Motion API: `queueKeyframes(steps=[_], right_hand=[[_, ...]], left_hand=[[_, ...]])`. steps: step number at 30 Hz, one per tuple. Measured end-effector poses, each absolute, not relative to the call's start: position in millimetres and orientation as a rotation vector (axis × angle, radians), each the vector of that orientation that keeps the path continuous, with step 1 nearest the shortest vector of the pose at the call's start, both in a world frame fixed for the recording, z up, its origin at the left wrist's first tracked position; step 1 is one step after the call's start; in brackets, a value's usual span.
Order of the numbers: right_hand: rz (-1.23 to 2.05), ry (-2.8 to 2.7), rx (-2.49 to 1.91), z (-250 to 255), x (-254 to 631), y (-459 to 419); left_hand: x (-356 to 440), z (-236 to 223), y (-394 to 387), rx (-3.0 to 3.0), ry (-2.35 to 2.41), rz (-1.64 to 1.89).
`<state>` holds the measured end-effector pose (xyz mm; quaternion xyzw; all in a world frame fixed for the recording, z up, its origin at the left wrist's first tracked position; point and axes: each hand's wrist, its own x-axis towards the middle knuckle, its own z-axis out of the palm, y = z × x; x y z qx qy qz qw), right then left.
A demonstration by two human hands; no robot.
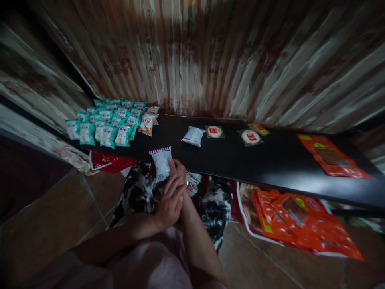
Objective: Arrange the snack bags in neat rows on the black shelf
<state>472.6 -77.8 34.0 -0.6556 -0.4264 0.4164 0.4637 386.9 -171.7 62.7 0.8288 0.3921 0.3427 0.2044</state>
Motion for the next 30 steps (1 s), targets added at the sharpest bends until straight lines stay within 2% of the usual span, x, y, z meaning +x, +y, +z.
queueKeyframes(steps=[7,14,20,24,30], right_hand=[[0.973,-0.977,-1.558,27.1,479.6,-65.9],[0.890,-1.062,-1.649,34.8,480.6,-58.2],[0.837,-1.111,-1.669,39.4,474.1,-51.1],[0.914,-1.060,-1.653,38.9,469.9,-49.1],[0.922,-1.001,-1.633,31.1,468.0,-48.2]], left_hand=[[390.6,69.5,-190.0,2.269,0.961,0.915],[388.4,74.3,-177.8,2.161,1.127,0.987],[380.2,79.0,-186.3,2.187,0.859,1.006],[374.1,80.7,-176.3,2.043,1.153,1.033],[362.9,84.4,-180.5,2.040,0.800,1.055]])
